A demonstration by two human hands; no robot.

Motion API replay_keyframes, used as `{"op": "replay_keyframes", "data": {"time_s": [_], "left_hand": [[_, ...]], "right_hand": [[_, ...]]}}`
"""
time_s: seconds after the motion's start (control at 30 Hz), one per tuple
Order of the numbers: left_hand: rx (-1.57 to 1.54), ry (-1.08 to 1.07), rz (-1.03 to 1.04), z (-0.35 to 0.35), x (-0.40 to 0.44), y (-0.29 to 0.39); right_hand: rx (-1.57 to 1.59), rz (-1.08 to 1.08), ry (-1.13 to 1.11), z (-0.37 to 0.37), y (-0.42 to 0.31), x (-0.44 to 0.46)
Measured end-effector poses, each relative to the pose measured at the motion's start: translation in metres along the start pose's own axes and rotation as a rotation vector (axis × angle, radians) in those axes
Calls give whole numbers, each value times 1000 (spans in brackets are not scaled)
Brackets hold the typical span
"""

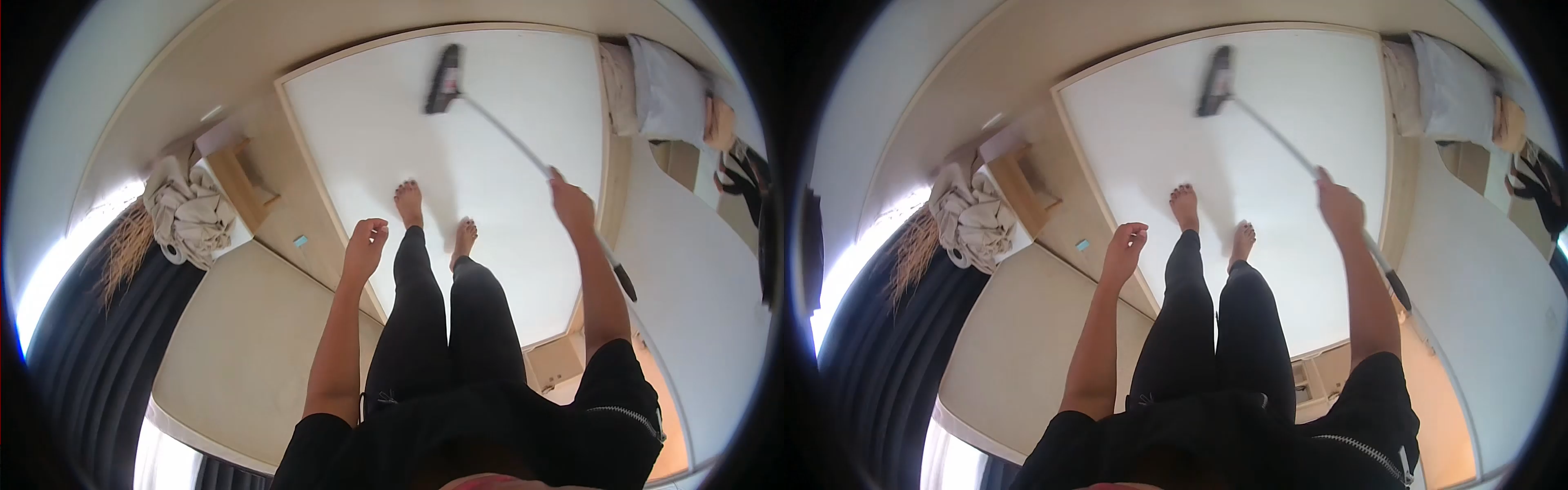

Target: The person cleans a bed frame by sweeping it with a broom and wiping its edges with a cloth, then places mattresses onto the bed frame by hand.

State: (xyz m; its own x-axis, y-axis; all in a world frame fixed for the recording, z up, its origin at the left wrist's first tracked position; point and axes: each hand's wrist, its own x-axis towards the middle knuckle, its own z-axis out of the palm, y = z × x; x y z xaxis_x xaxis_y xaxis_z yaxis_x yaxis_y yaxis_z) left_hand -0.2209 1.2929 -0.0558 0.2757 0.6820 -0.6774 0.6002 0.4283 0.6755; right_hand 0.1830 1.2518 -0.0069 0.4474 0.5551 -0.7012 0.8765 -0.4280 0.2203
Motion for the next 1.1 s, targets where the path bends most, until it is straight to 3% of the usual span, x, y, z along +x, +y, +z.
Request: {"op": "replay_keyframes", "data": {"time_s": [0.17, 0.27, 0.4, 0.6, 0.63, 0.7, 0.77, 0.87, 0.97, 1.1], "left_hand": [[25, -66, -13, 8, 6, 29], [104, -65, 40, 7, 14, 42], [126, 10, 18, 8, 18, 52], [190, -52, -71, 46, 17, 52], [197, -54, -70, 58, 18, 60], [183, -77, -48, 89, 18, 75], [215, -114, -31, 118, 21, 94], [266, -193, -21, 161, 36, 126], [324, -203, 67, 199, 52, 155], [310, -280, 102, 236, 53, 198]], "right_hand": [[71, -461, 116, 11, -110, 16], [83, -527, -8, 21, -189, 63], [113, -514, -37, 10, -183, 109], [70, -240, 115, 7, 10, 149], [15, -169, 0, -3, 49, 149], [3, -91, 106, 13, 121, 156], [4, 70, -25, 10, 176, 157], [128, 152, -12, 27, 236, 160], [350, 302, -2, 75, 278, 161], [502, 444, -95, 200, 333, 54]]}}
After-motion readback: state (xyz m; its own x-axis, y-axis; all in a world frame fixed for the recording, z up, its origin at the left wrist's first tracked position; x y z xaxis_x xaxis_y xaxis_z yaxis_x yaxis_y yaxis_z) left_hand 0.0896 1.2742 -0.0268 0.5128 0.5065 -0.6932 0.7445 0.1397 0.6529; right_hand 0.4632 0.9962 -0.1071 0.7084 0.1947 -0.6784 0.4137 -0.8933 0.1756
